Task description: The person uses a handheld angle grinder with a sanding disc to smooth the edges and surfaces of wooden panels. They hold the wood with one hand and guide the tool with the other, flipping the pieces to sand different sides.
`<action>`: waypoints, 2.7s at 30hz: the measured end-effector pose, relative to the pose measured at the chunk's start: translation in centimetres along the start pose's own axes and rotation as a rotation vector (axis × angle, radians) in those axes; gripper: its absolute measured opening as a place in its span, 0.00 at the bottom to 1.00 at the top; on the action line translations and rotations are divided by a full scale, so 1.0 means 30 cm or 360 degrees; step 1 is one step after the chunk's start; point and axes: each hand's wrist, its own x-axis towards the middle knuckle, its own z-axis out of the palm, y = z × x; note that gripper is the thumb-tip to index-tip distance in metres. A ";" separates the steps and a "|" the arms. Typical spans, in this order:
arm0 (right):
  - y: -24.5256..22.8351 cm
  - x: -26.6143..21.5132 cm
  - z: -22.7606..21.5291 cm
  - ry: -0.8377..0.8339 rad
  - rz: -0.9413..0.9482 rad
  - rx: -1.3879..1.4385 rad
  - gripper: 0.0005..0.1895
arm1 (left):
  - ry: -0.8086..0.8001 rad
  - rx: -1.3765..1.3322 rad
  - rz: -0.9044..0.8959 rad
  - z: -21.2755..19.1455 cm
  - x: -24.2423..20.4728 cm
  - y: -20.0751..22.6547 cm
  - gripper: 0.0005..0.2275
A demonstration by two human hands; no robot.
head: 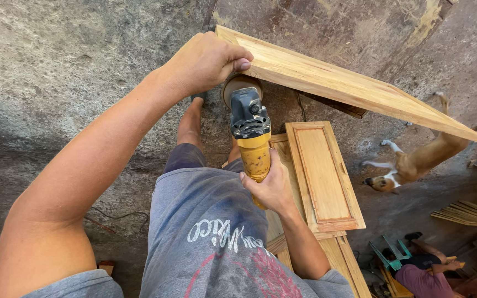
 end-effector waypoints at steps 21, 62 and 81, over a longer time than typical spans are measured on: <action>0.014 0.014 0.038 -0.0027 0.0044 0.0117 0.36 | 0.0012 0.0078 0.0096 -0.009 -0.021 0.002 0.09; 0.437 -0.125 -0.364 0.0298 0.0088 0.0368 0.32 | 0.0043 0.0268 -0.0291 -0.096 -0.106 0.120 0.07; 0.404 -0.158 -0.317 0.0395 -0.0020 0.0355 0.35 | 0.0302 0.1210 0.0412 0.236 0.070 0.222 0.11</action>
